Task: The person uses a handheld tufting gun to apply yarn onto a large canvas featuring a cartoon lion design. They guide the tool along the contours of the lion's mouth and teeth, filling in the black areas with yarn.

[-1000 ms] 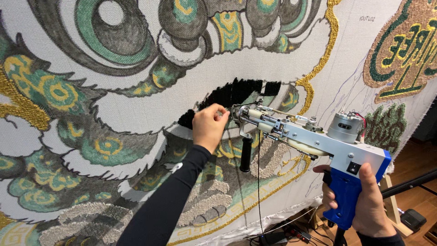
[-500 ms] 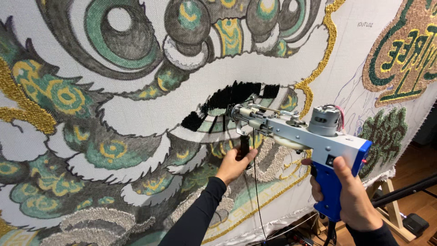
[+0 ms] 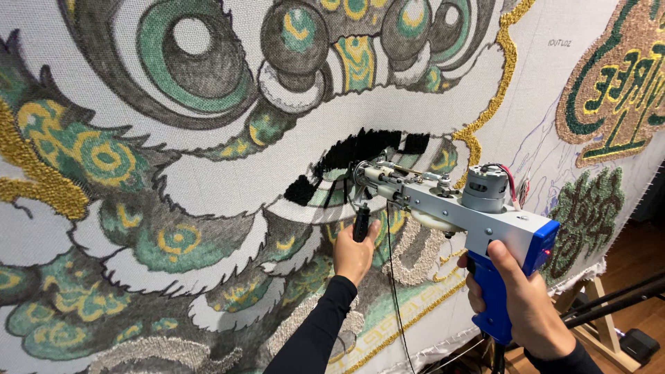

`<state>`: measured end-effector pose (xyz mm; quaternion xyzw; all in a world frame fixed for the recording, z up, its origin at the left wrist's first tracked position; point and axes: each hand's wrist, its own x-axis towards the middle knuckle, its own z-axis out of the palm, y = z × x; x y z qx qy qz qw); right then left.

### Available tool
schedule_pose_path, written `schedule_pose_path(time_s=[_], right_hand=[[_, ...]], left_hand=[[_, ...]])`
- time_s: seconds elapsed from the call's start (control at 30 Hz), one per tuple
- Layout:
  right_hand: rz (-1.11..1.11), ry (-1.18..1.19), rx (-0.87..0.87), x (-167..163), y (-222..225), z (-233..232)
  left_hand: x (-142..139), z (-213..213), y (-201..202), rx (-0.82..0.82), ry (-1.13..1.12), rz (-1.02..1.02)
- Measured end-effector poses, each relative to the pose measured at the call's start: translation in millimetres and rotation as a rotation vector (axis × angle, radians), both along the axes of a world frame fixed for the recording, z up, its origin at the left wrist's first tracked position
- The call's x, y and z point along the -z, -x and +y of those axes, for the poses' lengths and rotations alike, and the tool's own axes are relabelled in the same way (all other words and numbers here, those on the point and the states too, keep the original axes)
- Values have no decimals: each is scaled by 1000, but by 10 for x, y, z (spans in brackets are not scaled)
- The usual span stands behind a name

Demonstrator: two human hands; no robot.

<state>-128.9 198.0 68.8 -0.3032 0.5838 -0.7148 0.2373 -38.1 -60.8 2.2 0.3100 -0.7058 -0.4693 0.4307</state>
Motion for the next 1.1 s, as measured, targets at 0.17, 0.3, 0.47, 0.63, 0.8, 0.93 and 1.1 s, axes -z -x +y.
schedule_pose_path(time_s=[0.17,0.3,0.47,0.63,0.8,0.93,1.1], right_hand=[[-13,41,-15,-1,-50,-27],[-46,41,22,9,-92,-52],[-90,59,30,-25,-114,-82],[-57,101,13,-94,-144,-88],[-91,144,32,-61,-111,-117],[-111,209,-71,16,-28,-119],[-102,145,29,-65,-41,-113]], left_hand=[[-10,-51,-9,-36,23,-86],[-51,-32,-23,-74,61,-72],[-145,-41,-40,-81,62,-82],[-178,-41,-2,-49,35,-64],[-179,-54,2,-57,62,-74],[-218,-67,-3,-58,115,-68],[-270,-58,4,-74,109,-45]])
